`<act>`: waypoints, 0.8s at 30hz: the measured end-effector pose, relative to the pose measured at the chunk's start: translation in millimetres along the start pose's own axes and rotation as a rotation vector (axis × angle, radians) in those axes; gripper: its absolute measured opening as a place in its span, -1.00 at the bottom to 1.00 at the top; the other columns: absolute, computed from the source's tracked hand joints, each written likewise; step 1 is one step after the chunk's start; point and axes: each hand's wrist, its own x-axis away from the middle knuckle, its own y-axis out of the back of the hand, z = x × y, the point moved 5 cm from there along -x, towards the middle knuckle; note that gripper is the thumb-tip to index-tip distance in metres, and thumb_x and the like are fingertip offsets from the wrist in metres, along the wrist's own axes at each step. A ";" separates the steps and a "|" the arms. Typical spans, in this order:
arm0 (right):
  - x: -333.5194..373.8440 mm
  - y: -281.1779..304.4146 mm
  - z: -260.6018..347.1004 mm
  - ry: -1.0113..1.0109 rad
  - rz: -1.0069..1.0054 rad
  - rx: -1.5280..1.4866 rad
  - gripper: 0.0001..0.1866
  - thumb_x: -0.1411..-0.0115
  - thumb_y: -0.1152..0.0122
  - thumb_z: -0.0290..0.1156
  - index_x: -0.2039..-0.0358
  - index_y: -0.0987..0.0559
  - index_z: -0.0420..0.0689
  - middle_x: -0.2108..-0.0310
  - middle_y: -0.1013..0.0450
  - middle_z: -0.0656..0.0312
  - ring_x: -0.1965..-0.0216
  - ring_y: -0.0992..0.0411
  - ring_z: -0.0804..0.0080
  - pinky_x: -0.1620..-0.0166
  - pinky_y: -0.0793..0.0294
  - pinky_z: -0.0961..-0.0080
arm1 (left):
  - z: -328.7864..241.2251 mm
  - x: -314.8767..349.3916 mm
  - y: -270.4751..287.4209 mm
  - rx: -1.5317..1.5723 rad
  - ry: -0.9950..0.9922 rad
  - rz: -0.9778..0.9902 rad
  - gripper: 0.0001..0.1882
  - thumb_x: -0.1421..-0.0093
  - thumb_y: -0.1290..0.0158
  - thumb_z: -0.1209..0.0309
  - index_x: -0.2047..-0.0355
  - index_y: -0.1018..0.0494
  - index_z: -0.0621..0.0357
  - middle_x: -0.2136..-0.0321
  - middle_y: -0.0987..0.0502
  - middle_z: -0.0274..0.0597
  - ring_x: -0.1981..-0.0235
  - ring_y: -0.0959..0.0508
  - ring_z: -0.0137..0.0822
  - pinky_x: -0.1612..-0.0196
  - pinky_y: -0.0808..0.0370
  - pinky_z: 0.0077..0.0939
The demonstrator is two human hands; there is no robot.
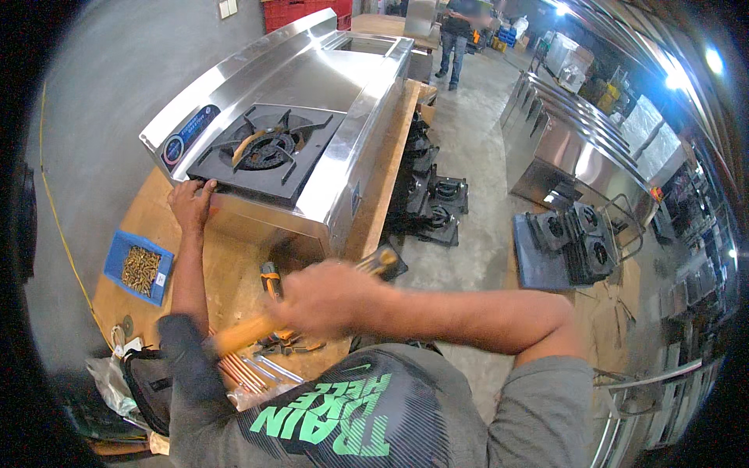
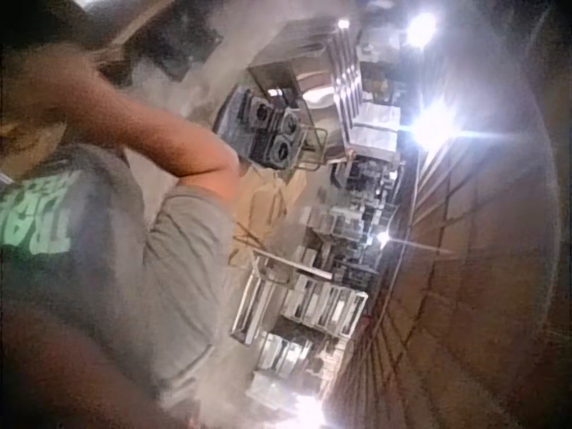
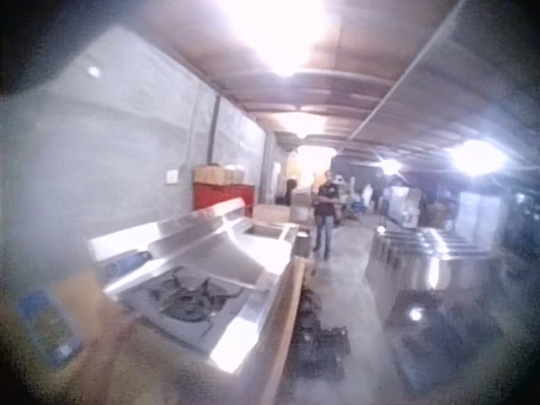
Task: The person assembles a stainless steel gas stove by placing a burner grate into the cutout, tapping it with a rubber mallet, and securing it with screws. They then attach a metal trim piece and handle copper gas pipes with a small metal fitting.
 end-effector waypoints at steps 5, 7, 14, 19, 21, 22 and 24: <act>44.1 -34.5 -96.9 -0.669 -0.097 -0.014 -0.71 -0.28 -0.14 -0.17 0.20 -0.40 -0.12 0.48 -0.50 0.00 0.42 -0.56 -0.07 0.42 -0.55 0.04 | -6.1 2.5 5.4 -0.022 -0.020 -0.058 -0.50 -0.05 -0.23 -0.17 0.52 -0.62 0.04 0.51 -0.58 -0.27 0.31 -0.52 -0.16 0.12 -0.30 -0.19; 55.5 -39.2 -100.7 -0.597 -0.243 -0.052 -0.69 -0.27 -0.16 -0.15 0.21 -0.40 -0.12 0.47 -0.50 0.00 0.44 -0.55 -0.07 0.44 -0.52 0.03 | -7.1 0.2 4.9 0.011 -0.040 -0.051 -0.49 -0.06 -0.22 -0.18 0.51 -0.62 0.05 0.51 -0.57 -0.27 0.31 -0.52 -0.16 0.12 -0.31 -0.19; 35.6 -29.8 -54.7 -0.379 -0.153 -0.050 -0.55 -0.24 -0.20 -0.10 -0.04 -0.45 -0.08 0.43 -0.46 0.13 0.43 -0.53 0.11 0.42 -0.50 0.20 | -16.9 6.5 2.2 0.061 0.048 0.093 -0.40 -0.13 -0.15 -0.21 0.37 -0.62 0.17 0.33 -0.60 -0.11 0.18 -0.52 -0.03 0.03 -0.33 -0.10; 26.1 -40.1 -84.2 -0.456 -0.147 -0.104 -0.59 -0.26 -0.18 -0.10 0.02 -0.47 -0.10 0.38 -0.49 0.08 0.37 -0.53 0.03 0.36 -0.50 0.14 | -30.3 21.5 -8.7 0.154 0.141 0.278 -0.29 -0.21 -0.05 -0.22 0.11 -0.59 0.29 -0.04 -0.54 0.12 -0.17 -0.42 0.09 -0.22 -0.26 0.00; 32.0 -47.6 -106.6 -0.637 -0.118 -0.134 -0.60 -0.28 -0.15 -0.08 0.05 -0.48 -0.12 0.33 -0.52 0.01 0.28 -0.54 -0.03 0.29 -0.51 0.09 | -35.0 29.6 -9.6 0.111 0.120 0.258 -0.29 -0.22 -0.05 -0.21 0.06 -0.58 0.29 -0.08 -0.51 0.13 -0.21 -0.39 0.09 -0.25 -0.23 0.01; 32.7 -49.4 -109.8 -0.596 -0.147 -0.188 -0.60 -0.29 -0.15 -0.08 0.06 -0.49 -0.13 0.33 -0.52 0.00 0.27 -0.54 -0.04 0.27 -0.51 0.10 | -36.3 32.9 -10.5 0.082 0.115 0.250 -0.29 -0.22 -0.06 -0.20 0.04 -0.57 0.29 -0.11 -0.50 0.13 -0.23 -0.37 0.09 -0.27 -0.21 0.02; 38.5 -53.4 -113.2 -0.597 -0.186 -0.257 -0.61 -0.30 -0.13 -0.09 0.06 -0.49 -0.14 0.33 -0.52 -0.02 0.25 -0.53 -0.05 0.25 -0.51 0.10 | -34.1 37.2 -12.7 0.100 0.200 0.218 -0.30 -0.23 -0.06 -0.19 0.02 -0.55 0.28 -0.13 -0.48 0.11 -0.26 -0.35 0.07 -0.29 -0.21 0.00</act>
